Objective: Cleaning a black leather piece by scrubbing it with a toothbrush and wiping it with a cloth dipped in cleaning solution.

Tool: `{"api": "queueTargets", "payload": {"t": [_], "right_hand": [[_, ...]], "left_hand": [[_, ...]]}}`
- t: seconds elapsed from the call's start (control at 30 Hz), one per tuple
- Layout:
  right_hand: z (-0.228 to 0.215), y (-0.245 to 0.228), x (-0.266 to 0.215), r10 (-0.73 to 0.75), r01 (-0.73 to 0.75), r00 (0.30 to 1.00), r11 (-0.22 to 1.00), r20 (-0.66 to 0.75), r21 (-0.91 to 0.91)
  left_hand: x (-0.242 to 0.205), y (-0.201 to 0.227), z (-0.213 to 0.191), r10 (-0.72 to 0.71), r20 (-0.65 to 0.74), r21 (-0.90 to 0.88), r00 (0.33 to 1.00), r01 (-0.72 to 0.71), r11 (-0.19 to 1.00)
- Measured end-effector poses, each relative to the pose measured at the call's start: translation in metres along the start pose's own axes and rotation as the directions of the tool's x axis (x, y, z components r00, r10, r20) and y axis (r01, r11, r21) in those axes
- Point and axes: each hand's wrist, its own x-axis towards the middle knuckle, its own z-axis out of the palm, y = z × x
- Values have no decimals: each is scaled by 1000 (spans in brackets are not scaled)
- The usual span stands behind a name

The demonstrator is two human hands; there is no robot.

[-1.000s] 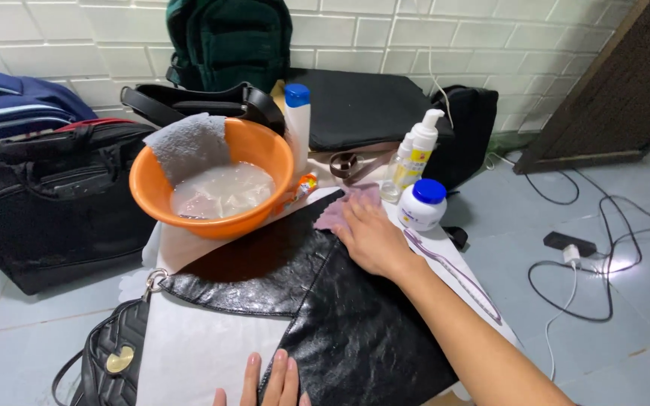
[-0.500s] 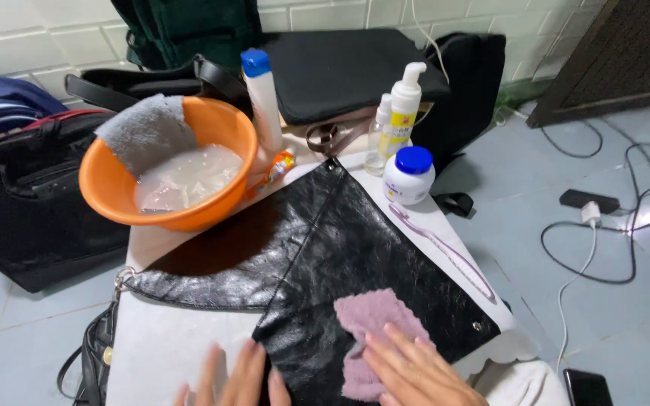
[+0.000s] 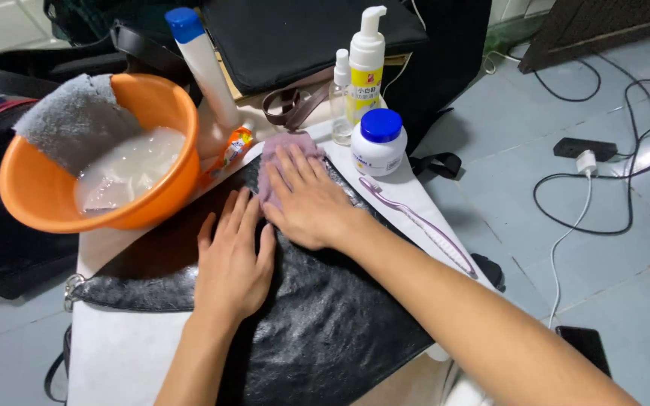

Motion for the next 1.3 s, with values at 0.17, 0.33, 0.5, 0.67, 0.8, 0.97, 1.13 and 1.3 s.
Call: {"api": "queueTargets", "payload": {"t": [0.17,0.33,0.5,0.67,0.8,0.97,1.13,1.3], "right_hand": [[6,-2,3,24,-24,999,1000,-22,20],[-16,-30,-87,47,-45,995,999,-91,23],[-33,-51,-209,-29,54,949,996,-314,69],[-18,-34,-268,-4,18,992,993,-123,115],[-43,-46,-218,144,-155,988,948,59,278],[-27,-23,-99,35,-31,999,969,-12,246],[-8,-7,-32,29,-15,994,992,-110,126],[-25,-23,-96,-35,42,994,997,-105,64]], "left_hand": [[2,-5,2,-46,27,-31,999,47,998],[1,-16,10,-39,7,-56,999,39,998],[2,-19,17,-42,-25,-76,999,40,996],[0,-19,11,-26,-14,-113,1000,25,993],[4,-28,37,69,-220,-75,973,-88,993],[7,-32,48,78,-274,-50,959,-95,994],[7,-32,44,93,-323,-37,942,-111,993],[5,-30,38,57,-256,-52,965,-73,996]]}}
